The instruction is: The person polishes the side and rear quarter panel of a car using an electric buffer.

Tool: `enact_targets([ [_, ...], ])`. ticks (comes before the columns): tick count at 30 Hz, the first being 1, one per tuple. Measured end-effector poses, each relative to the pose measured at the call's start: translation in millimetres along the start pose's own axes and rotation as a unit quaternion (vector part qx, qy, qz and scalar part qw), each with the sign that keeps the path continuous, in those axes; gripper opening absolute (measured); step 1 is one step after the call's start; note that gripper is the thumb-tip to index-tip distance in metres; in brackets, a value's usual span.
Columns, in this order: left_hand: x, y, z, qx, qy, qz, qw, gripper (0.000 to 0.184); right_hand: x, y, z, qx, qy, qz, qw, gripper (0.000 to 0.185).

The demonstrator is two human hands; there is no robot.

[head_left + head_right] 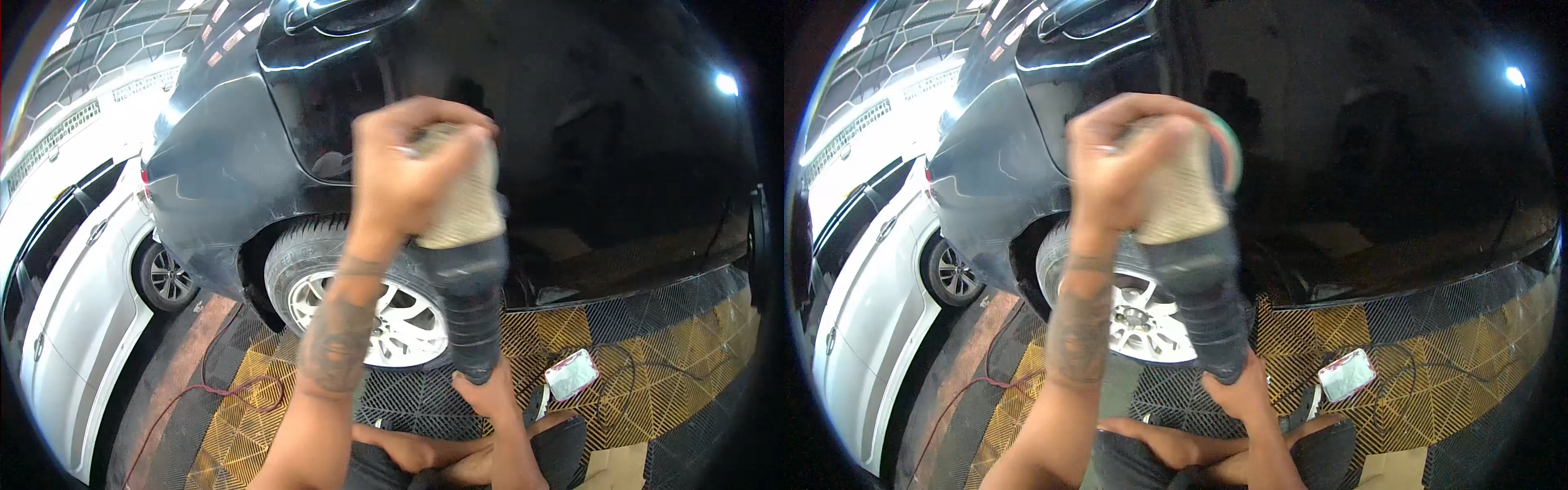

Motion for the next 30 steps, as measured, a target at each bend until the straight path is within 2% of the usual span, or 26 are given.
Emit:
enact_targets([
  [1, -1, 3, 22, 0.001, -0.008, 0.015, 1.000, 0.026, -10, 27, -6, -0.018, 0.043, 0.072, 0.996, 0.064],
  [2, -3, 1, 42, -0.028, -0.031, -0.011, 0.999, 0.025, -17, 50, -1, -0.022, 0.038, 0.070, 0.997, 0.064],
  [3, -8, -1, 60, -0.057, -0.054, -0.036, 0.996, 0.025, -23, 79, 4, 0.029, 0.038, 0.073, 0.996, 0.058],
  [4, -13, -1, 68, -0.045, -0.051, -0.023, 0.997, 0.025, -26, 89, 6, 0.080, 0.039, 0.078, 0.993, 0.052],
  [5, -18, -1, 72, -0.034, -0.050, -0.011, 0.998, 0.025, -28, 93, 10, 0.075, 0.037, 0.077, 0.994, 0.052],
  [7, -26, -1, 65, -0.030, -0.053, -0.012, 0.998, 0.027, -33, 73, 8, 0.118, 0.108, 0.032, 0.987, 0.047],
  [8, -29, -2, 56, -0.025, -0.047, -0.009, 0.999, 0.026, -29, 65, 16, 0.107, 0.057, 0.049, 0.991, 0.051],
  [9, -32, -3, 45, -0.018, -0.041, -0.006, 0.999, 0.026, -25, 68, 24, 0.106, 0.055, 0.048, 0.992, 0.051],
  [11, -35, -7, 17, -0.050, -0.039, -0.016, 0.998, 0.025, -15, 68, 35, 0.023, 0.098, 0.014, 0.995, 0.054],
  [12, -35, -10, -1, -0.050, -0.023, -0.007, 0.998, 0.025, -3, 35, 46, 0.055, -0.006, 0.084, 0.995, 0.054],
  [13, -34, -12, -21, -0.049, -0.006, 0.003, 0.999, 0.026, 5, 33, 56, 0.055, -0.008, 0.084, 0.995, 0.054],
  [15, -34, -11, -64, -0.033, 0.008, 0.001, 0.999, 0.027, 22, 9, 64, -0.049, 0.030, -0.024, 0.998, 0.049],
  [16, -33, -13, -83, -0.038, 0.018, 0.012, 0.999, 0.026, 28, -23, 66, -0.043, 0.013, -0.043, 0.998, 0.049],
  [17, -32, -17, -105, -0.030, 0.026, 0.033, 0.999, 0.024, 36, -39, 68, -0.045, 0.011, -0.044, 0.998, 0.049],
  [19, -32, -23, -141, -0.063, 0.062, -0.005, 0.996, 0.025, 49, -66, 87, -0.006, -0.076, -0.055, 0.996, 0.050],
  [20, -32, -28, -159, -0.078, 0.080, -0.006, 0.994, 0.026, 49, -83, 82, -0.077, -0.064, -0.040, 0.994, 0.052],
  [22, -33, -34, -189, -0.093, 0.112, -0.005, 0.989, 0.027, 55, -103, 81, -0.075, -0.074, -0.059, 0.993, 0.053],
  [25, -34, -42, -212, -0.136, 0.153, -0.008, 0.979, 0.028, 52, -145, 68, -0.113, -0.073, -0.059, 0.989, 0.056],
  [30, -43, -44, -213, -0.135, 0.193, -0.036, 0.971, 0.030, 50, -142, 51, -0.111, -0.102, -0.062, 0.987, 0.054],
])
Point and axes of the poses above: each hand's wrist, its own x-axis towards the middle knuckle, its own z-axis out of the palm, y = z × x, the point moved 10 cm from there along x, towards the middle knuckle, and after that the axes turned 6 degrees about -y, right-handed, at the moved point
